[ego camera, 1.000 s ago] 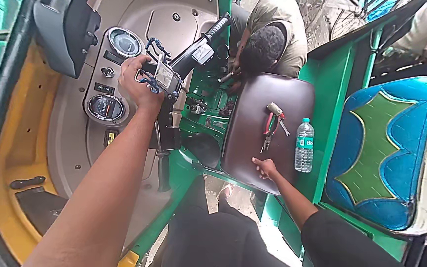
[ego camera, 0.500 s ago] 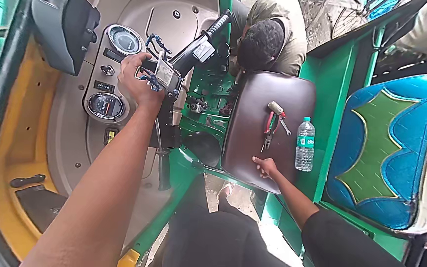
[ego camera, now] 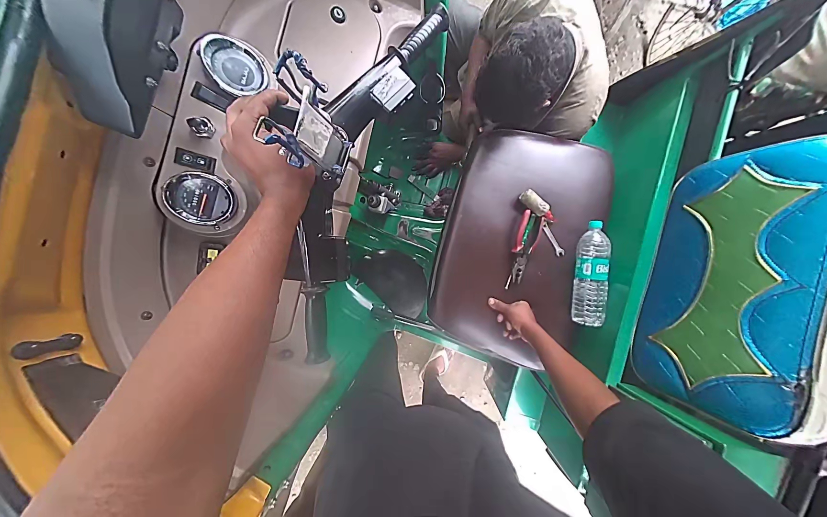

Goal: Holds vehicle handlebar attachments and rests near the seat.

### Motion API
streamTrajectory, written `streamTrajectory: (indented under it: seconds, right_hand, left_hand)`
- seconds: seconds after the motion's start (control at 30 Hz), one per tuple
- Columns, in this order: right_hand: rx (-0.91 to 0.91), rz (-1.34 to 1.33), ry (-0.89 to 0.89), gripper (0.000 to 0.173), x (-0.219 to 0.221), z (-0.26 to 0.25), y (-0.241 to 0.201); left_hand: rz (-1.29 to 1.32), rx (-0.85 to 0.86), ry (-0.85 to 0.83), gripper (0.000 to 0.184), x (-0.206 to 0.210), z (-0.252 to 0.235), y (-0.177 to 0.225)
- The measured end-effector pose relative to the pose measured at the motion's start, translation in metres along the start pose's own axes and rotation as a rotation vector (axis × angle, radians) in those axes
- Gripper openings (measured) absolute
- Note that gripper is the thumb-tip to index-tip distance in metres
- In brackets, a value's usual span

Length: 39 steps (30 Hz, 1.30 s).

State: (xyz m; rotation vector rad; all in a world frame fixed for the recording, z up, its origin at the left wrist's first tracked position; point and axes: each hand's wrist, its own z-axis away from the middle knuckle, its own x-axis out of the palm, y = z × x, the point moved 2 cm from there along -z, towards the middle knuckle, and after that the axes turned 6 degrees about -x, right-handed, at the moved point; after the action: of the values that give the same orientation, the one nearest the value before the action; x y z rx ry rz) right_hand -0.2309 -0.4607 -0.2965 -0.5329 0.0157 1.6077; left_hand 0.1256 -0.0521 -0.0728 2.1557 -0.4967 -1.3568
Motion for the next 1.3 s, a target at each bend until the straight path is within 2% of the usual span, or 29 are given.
streamTrajectory:
  seconds: [0.3, 0.6, 0.77, 0.87, 0.97, 1.13, 1.3]
  right_hand:
    - [0.001, -0.005, 0.0, 0.058, 0.0, -0.002, 0.001]
    - [0.001, 0.004, 0.003, 0.058, 0.0, -0.003, 0.002]
    - [0.008, 0.007, -0.005, 0.057, -0.001, -0.002, 0.0]
    - [0.008, -0.005, -0.002, 0.058, -0.001, -0.003, 0.001]
    - [0.003, -0.004, -0.002, 0.058, 0.0, -0.004, 0.001]
    - [0.01, 0.01, -0.003, 0.057, 0.0, -0.001, 0.0]
    - [0.003, 0.004, 0.006, 0.057, 0.0, -0.004, 0.002]
  left_hand:
    - [-0.009, -0.028, -0.01, 0.039, 0.0, 0.0, 0.002]
    - [-0.013, 0.022, 0.01, 0.037, 0.004, -0.002, -0.006]
    - [-0.054, -0.079, -0.073, 0.041, -0.007, 0.0, 0.016]
    - [-0.047, 0.032, -0.019, 0.037, 0.002, -0.001, 0.0]
    - [-0.038, 0.056, -0.014, 0.036, 0.002, -0.002, -0.004]
    - [-0.044, -0.038, -0.041, 0.039, -0.006, 0.002, 0.015]
    - [-0.01, 0.014, -0.001, 0.038, 0.004, -0.002, -0.006]
